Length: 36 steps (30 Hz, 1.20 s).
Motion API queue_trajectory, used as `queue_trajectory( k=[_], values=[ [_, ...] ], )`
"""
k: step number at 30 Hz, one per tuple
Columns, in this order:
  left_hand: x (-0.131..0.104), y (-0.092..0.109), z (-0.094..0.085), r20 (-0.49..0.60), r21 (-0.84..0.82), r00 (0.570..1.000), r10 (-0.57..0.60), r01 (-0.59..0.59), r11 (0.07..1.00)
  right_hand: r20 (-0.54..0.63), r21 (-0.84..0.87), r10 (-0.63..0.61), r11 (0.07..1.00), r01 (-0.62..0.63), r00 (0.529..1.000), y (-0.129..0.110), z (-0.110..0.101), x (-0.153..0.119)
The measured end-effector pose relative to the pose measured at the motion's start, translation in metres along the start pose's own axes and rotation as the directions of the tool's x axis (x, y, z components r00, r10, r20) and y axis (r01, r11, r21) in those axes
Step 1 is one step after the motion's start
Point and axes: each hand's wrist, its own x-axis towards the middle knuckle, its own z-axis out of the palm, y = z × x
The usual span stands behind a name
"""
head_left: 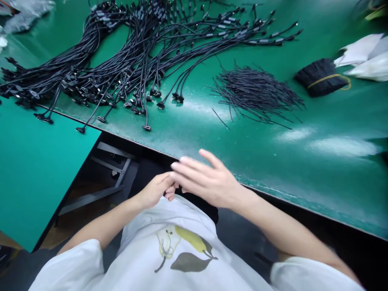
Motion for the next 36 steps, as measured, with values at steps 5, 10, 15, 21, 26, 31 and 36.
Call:
queue_trajectory(
  k=[5, 10, 15, 21, 26, 31, 36],
  values=[
    [-0.005, 0.009, 0.0, 0.134, 0.732, 0.991, -0.014, -0.089, 0.676, 0.408, -0.235, 0.009, 0.967, 0.095, 0.913, -0.004, 0.017, -0.015],
    [-0.009, 0.018, 0.002, 0.416, 0.903, 0.907, 0.062, -0.42, 0.091, 0.65, 0.128, 0.071, 0.971, -0.202, 0.757, -0.005, -0.007, -0.009],
    [-0.004, 0.026, 0.003, 0.647, 0.737, 0.749, 0.145, -0.565, -0.37, 0.768, 0.524, 0.131, 0.436, -0.732, 0.627, 0.0, -0.019, -0.004],
    [0.014, 0.044, 0.007, 0.794, 0.48, 0.604, 0.071, -0.549, -0.684, 0.756, 0.466, 0.175, 0.534, -0.706, 0.631, 0.006, -0.01, -0.014],
    [0.042, 0.061, 0.012, 0.723, 0.647, 0.664, 0.191, -0.553, -0.524, 0.486, -0.084, 0.284, 0.957, -0.279, 0.826, 0.01, -0.015, -0.003],
    [0.052, 0.073, -0.005, 0.351, 0.922, 0.926, 0.139, -0.368, 0.12, 0.321, -0.034, 0.229, 0.972, -0.231, 0.919, 0.062, -0.054, -0.006],
    [0.045, 0.076, -0.023, -0.114, 0.652, 0.985, 0.13, -0.024, 0.758, -0.513, -0.215, 0.573, 0.635, -0.742, 0.639, 0.175, -0.137, -0.076]
  ],
)
